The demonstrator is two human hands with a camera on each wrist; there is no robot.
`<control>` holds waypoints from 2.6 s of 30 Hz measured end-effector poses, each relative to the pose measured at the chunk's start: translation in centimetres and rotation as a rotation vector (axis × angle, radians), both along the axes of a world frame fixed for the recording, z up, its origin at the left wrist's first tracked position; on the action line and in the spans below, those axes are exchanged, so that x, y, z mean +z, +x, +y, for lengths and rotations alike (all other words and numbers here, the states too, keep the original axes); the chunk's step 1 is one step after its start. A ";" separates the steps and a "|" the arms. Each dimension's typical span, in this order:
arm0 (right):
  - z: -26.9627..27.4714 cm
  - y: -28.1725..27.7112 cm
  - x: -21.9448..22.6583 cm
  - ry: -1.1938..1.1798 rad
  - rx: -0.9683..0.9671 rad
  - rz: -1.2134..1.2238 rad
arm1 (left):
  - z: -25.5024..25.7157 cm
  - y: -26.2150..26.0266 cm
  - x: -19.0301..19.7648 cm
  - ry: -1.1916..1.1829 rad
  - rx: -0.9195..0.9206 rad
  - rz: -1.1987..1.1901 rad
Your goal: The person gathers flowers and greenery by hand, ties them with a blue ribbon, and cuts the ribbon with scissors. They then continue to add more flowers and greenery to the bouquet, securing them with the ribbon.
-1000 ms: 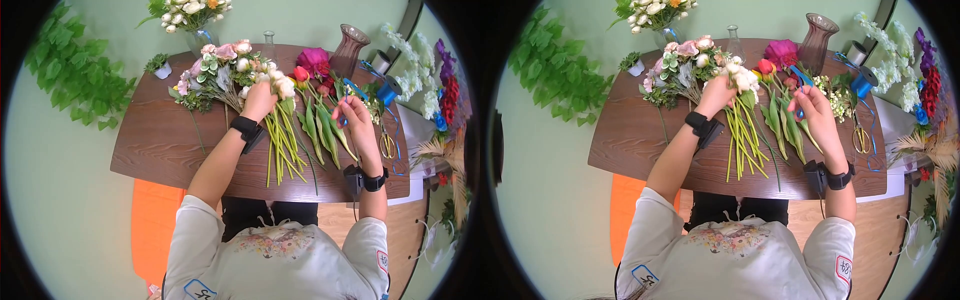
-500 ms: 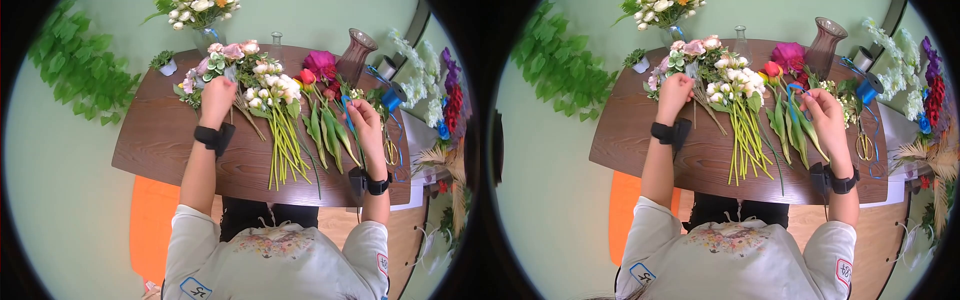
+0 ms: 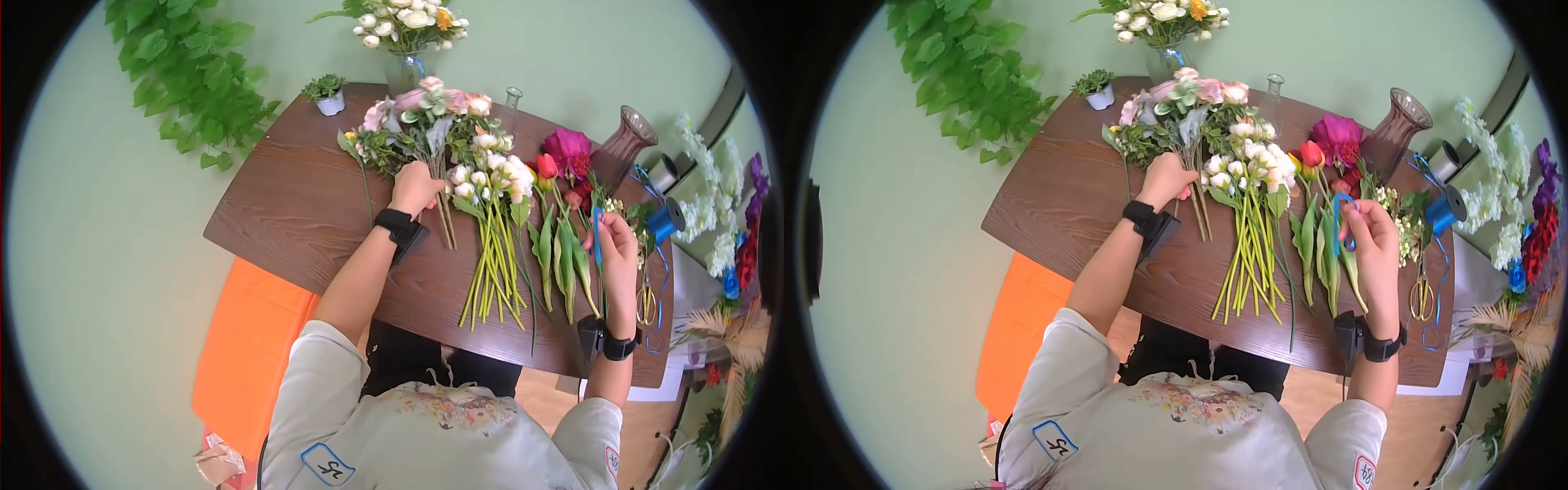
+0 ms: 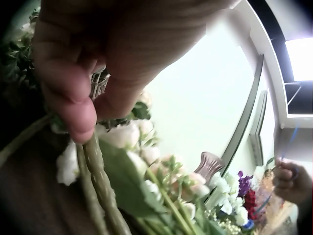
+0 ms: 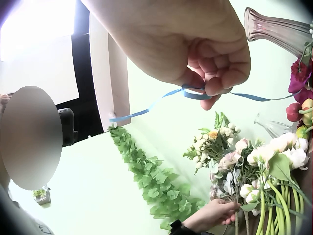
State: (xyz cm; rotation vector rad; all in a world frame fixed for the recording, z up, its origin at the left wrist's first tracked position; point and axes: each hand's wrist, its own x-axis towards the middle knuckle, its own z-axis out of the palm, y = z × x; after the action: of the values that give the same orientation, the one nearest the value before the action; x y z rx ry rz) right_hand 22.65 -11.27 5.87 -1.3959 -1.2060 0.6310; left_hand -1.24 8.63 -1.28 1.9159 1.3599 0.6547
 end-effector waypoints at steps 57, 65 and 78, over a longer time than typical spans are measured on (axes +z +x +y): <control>-0.6 1.4 -2.0 -0.011 0.016 0.068 | -1.9 -12.1 2.0 -0.112 0.212 0.181; -0.8 1.0 -1.3 -0.034 -0.014 0.004 | -2.5 -10.2 -0.6 -0.181 0.014 0.398; -4.8 2.8 1.4 0.093 -0.271 0.018 | 13.6 -5.3 11.1 0.205 0.010 0.207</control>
State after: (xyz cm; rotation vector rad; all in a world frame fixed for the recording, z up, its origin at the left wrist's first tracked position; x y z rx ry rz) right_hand 25.49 -16.04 7.32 -1.4396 -0.9966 0.3919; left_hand -6.56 22.24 9.81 2.1920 1.4772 0.6357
